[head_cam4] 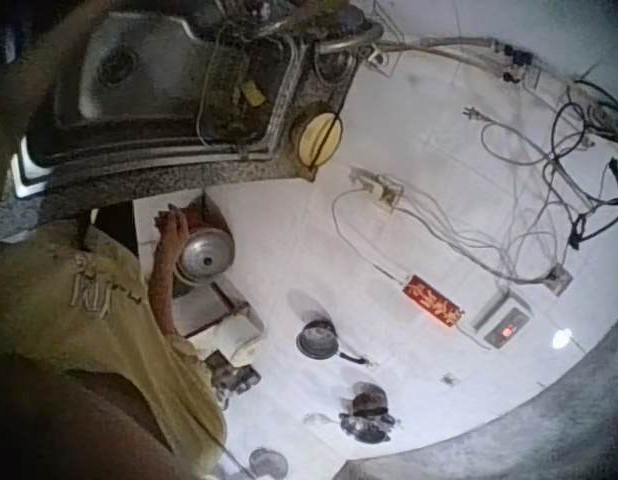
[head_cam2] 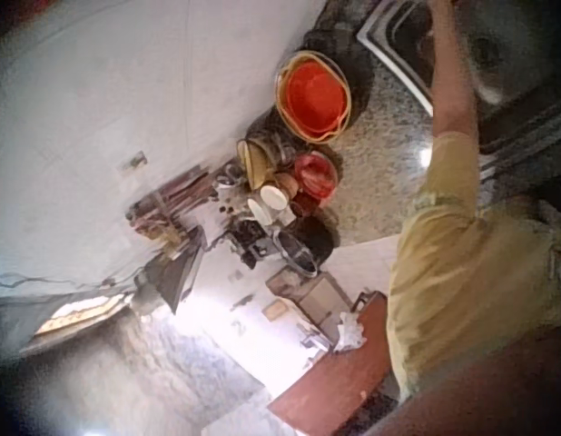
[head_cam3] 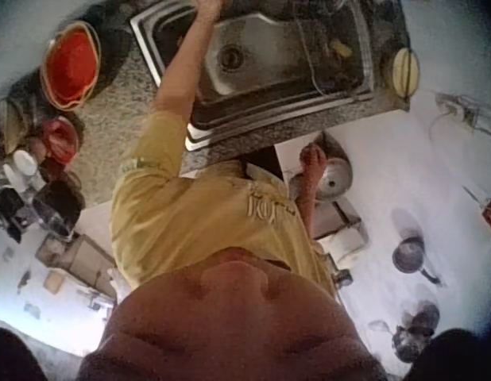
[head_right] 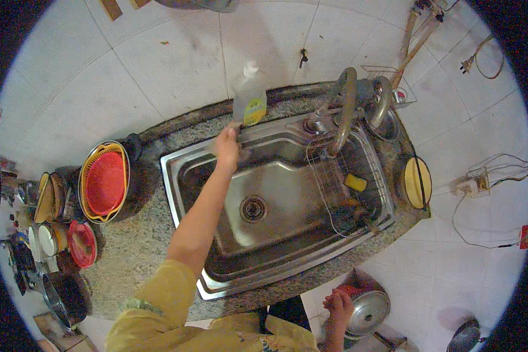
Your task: The person washes a white bowl with a floral pattern under running water in a kitchen sink, then places it on a drying rack. They wipe the sink area with a cloth, move a metal pot, and retrieve a bag of green leafy vegetables from the living room. The person then unpacks the vegetables and begins sorting them by hand.
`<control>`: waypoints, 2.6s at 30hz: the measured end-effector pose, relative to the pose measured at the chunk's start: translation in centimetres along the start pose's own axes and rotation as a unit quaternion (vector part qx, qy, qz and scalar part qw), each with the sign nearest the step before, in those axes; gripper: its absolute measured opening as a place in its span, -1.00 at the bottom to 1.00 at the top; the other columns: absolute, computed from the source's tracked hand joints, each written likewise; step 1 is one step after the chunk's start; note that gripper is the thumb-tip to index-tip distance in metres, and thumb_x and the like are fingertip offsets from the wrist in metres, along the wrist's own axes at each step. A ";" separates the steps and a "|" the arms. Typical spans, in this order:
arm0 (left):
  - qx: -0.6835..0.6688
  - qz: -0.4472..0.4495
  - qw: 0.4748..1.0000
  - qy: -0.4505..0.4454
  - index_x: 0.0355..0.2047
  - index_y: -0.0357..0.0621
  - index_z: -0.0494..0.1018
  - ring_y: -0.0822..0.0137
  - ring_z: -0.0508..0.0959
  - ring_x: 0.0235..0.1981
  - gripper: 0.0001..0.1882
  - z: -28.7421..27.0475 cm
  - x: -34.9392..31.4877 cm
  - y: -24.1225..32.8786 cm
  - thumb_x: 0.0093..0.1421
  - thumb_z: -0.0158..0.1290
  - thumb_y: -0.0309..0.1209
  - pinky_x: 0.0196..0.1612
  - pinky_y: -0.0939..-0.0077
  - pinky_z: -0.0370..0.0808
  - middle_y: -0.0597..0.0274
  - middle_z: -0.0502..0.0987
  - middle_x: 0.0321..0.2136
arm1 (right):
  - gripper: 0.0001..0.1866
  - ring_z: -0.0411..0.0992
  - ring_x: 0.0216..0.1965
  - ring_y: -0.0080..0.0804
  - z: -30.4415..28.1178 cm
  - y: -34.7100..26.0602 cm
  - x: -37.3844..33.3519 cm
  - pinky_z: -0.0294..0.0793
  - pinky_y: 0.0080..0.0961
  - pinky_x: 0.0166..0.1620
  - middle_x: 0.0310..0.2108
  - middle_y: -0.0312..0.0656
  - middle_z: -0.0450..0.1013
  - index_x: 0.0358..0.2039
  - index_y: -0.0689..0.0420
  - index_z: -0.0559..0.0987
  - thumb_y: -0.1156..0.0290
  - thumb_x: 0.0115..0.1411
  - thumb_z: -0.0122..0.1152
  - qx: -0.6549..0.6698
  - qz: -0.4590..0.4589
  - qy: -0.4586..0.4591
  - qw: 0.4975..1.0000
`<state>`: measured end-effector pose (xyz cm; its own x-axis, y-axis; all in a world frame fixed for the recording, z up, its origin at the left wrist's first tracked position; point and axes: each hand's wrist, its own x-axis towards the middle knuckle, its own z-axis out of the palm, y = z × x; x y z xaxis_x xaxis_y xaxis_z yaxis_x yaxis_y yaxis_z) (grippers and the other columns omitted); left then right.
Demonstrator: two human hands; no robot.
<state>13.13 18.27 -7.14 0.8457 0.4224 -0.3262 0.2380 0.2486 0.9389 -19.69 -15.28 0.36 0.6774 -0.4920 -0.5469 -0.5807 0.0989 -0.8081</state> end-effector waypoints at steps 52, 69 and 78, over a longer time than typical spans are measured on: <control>0.579 0.245 0.765 -0.139 -0.54 -0.18 0.43 0.01 0.45 -0.51 -0.69 -0.9 -12.9 3.9 -0.08 0.07 -0.16 -0.47 0.26 0.34 0.01 0.46 -0.59 | -0.81 0.34 -0.62 -0.54 -4.2 -0.2 1.8 0.32 -0.68 -0.53 -0.59 -0.23 0.38 -0.34 0.23 0.43 0.38 0.10 -0.03 0.119 -0.025 -0.058 0.991; 0.585 0.196 0.726 -0.304 -0.33 -0.12 0.46 0.03 0.44 -0.26 -0.60 15.6 -7.9 -7.2 -0.20 0.09 -0.18 -0.19 0.29 0.38 0.00 0.47 -0.38 | -0.78 0.34 -0.61 -0.52 -17.2 2.1 4.1 0.33 -0.68 -0.52 -0.59 -0.22 0.38 -0.32 0.25 0.42 0.36 0.10 -0.02 0.198 -0.003 0.078 0.977; 0.458 0.207 0.796 -0.336 -0.32 -0.20 0.46 0.20 0.50 -0.32 -0.66 16.1 -9.4 -6.6 -0.20 0.10 -0.44 -0.25 0.42 0.40 0.02 0.49 -0.38 | -0.80 0.33 -0.63 -0.57 -17.2 4.4 1.3 0.32 -0.71 -0.55 -0.61 -0.25 0.38 -0.34 0.23 0.43 0.36 0.09 0.00 0.280 0.014 0.147 0.949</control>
<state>11.30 -1.43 -8.51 0.9338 -0.3356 -0.1245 -0.1396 -0.6618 0.7366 -29.12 -30.36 -0.12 0.4623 -0.6935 -0.5525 -0.2102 0.5196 -0.8281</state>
